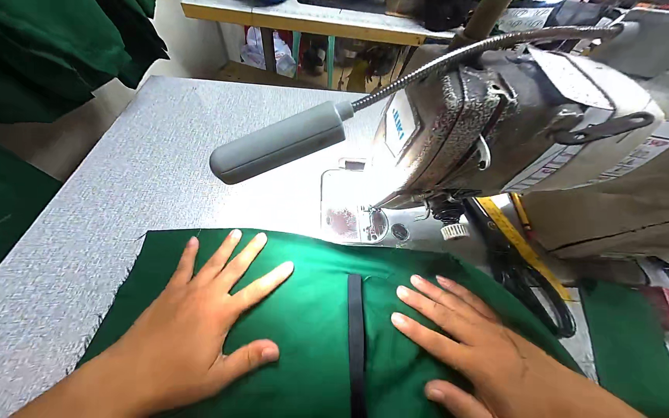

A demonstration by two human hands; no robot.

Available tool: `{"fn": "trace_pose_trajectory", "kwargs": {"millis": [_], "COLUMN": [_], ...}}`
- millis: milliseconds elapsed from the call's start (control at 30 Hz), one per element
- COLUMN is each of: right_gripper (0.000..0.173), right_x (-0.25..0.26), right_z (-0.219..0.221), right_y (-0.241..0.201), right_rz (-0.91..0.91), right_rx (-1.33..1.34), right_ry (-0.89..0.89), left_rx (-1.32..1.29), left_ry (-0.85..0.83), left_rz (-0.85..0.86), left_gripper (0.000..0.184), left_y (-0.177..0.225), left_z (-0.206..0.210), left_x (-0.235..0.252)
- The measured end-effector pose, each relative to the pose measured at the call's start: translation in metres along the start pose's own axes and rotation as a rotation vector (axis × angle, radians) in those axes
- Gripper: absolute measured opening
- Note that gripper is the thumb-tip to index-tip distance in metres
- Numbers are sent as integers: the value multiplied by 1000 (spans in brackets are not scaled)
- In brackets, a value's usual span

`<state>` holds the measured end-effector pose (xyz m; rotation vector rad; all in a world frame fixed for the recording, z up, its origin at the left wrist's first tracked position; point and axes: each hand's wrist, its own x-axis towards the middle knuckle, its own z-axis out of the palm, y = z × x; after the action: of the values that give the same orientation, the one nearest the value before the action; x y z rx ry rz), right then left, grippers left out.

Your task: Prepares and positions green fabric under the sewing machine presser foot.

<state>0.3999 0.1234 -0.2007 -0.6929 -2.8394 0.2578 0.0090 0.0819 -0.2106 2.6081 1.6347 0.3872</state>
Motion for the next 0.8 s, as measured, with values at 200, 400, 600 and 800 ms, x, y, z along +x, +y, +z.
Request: {"fn": "trace_pose_trajectory", "kwargs": {"millis": [200,400,600,800], "right_gripper": [35,21,22,20], "right_x": [64,80,57,58], "right_z": [2,10,-15,3], "right_y": [-13,-7,-13,-45], "right_rz": [129,203,247,508], "right_rx": [-221,-351,265,950], "right_ry": [245,238,184,400], "left_rx": [-94,-68,-75,-78], "left_ry": [60,-154,-142,-178], "left_rz": [144,117,111,112], "left_gripper": [60,72,71,70], "left_y": [45,49,50,49], "left_z": [1,19,19,17], "left_x": [49,64,63,64]}}
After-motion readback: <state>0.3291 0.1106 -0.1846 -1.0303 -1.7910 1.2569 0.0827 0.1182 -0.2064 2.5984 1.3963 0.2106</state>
